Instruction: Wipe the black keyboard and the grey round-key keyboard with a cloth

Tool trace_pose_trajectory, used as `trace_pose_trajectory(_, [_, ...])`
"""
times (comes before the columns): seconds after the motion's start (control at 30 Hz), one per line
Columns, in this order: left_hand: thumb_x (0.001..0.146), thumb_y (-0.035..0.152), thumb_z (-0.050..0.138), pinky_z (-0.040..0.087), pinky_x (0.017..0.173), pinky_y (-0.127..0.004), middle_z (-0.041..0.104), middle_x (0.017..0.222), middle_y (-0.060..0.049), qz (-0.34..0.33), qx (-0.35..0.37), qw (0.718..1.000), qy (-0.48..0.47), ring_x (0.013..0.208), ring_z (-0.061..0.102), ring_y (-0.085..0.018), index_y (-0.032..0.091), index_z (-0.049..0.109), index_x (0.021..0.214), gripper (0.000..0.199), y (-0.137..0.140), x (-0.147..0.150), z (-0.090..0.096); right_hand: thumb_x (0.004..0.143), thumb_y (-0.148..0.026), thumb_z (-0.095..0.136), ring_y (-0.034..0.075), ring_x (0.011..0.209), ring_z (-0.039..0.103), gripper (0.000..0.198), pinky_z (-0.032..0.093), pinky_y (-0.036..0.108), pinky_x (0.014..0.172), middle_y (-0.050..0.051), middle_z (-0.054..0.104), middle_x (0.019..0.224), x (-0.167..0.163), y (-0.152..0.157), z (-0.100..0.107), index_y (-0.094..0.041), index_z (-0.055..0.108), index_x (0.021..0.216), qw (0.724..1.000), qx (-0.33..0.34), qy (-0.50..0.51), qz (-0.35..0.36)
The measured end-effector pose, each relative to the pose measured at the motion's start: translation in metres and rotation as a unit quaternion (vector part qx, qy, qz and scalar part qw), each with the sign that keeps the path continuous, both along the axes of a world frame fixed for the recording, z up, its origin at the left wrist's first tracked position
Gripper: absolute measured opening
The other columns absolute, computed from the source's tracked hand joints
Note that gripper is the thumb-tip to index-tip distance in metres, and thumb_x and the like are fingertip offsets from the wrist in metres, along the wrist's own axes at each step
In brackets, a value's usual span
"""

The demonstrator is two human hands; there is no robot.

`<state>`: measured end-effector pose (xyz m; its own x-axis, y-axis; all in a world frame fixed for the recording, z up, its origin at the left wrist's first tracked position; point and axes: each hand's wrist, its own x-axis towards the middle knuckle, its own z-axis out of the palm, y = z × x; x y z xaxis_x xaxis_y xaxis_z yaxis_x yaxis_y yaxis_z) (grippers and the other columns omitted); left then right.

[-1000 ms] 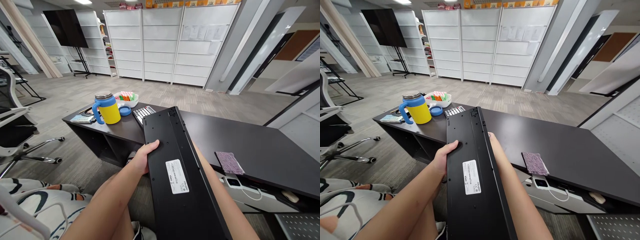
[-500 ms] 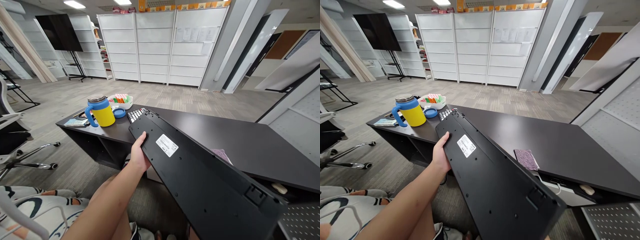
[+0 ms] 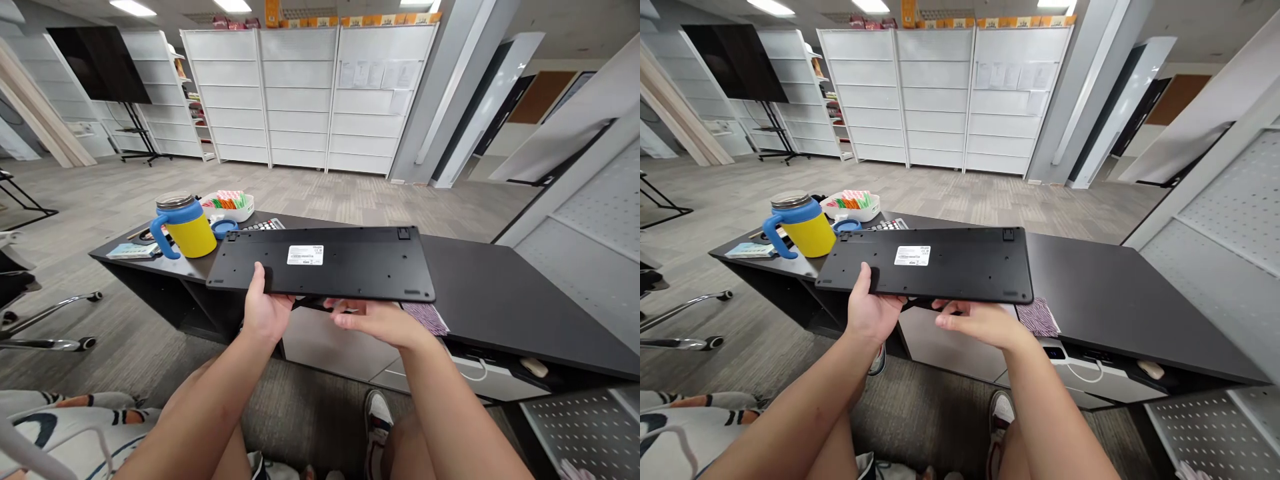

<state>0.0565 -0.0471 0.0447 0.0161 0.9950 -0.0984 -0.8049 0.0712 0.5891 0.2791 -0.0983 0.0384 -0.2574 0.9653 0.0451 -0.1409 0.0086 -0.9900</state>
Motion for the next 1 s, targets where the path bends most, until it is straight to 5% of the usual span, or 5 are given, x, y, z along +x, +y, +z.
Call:
trace_pose_trajectory(0.07, [0.108,0.049,0.053,0.065,0.086,-0.036,0.077,0.130,-0.010,-0.008,0.031,0.999,0.014,0.109,0.076,-0.026,0.019,0.075,0.125,0.041,-0.001,0.004,-0.001,0.077,-0.033,0.095,0.027,0.116,0.070,0.056,0.060,0.040,0.093,0.011,0.070,0.138,-0.010,-0.001,-0.001,-0.026,0.073,0.128,0.999,0.004,0.005,0.040])
trace_pose_trajectory(0.23, [0.103,0.047,0.063,0.064,0.088,-0.036,0.078,0.126,-0.014,-0.059,0.057,0.996,0.046,0.105,0.077,-0.026,0.016,0.075,0.124,0.039,-0.012,0.018,-0.007,0.091,-0.054,0.080,0.027,0.134,0.062,0.047,0.055,0.048,0.109,0.010,0.067,0.146,-0.050,-0.001,-0.009,-0.025,0.072,0.128,0.976,-0.043,0.214,0.005])
trace_pose_trajectory(0.43, [0.095,0.041,0.076,0.063,0.095,-0.043,0.074,0.135,-0.016,-0.138,0.083,0.982,0.098,0.123,0.071,-0.033,0.017,0.072,0.132,0.044,-0.025,0.025,-0.011,0.087,-0.045,0.084,0.028,0.127,0.068,0.043,0.063,0.045,0.100,0.007,0.076,0.130,-0.064,0.009,-0.006,-0.023,0.074,0.122,0.898,-0.106,0.380,-0.194])
trace_pose_trajectory(0.73, [0.101,0.053,0.067,0.059,0.099,-0.044,0.076,0.129,-0.021,-0.301,0.124,0.906,0.271,0.111,0.077,-0.031,0.010,0.079,0.117,0.047,-0.031,0.023,-0.010,0.102,-0.033,0.068,0.020,0.122,0.072,0.022,0.061,0.038,0.108,0.005,0.081,0.117,0.001,0.011,0.026,-0.018,0.075,0.116,0.816,0.001,0.426,-0.391])
trace_pose_trajectory(1.0, [0.098,0.051,0.071,0.059,0.090,-0.037,0.081,0.114,-0.019,-0.270,0.100,0.912,0.293,0.097,0.078,-0.024,0.013,0.073,0.122,0.045,-0.025,0.014,-0.007,0.100,-0.015,0.069,0.020,0.126,0.071,0.015,0.063,0.041,0.107,0.008,0.076,0.128,0.081,-0.002,0.039,-0.014,0.073,0.115,0.652,0.183,0.433,-0.595])
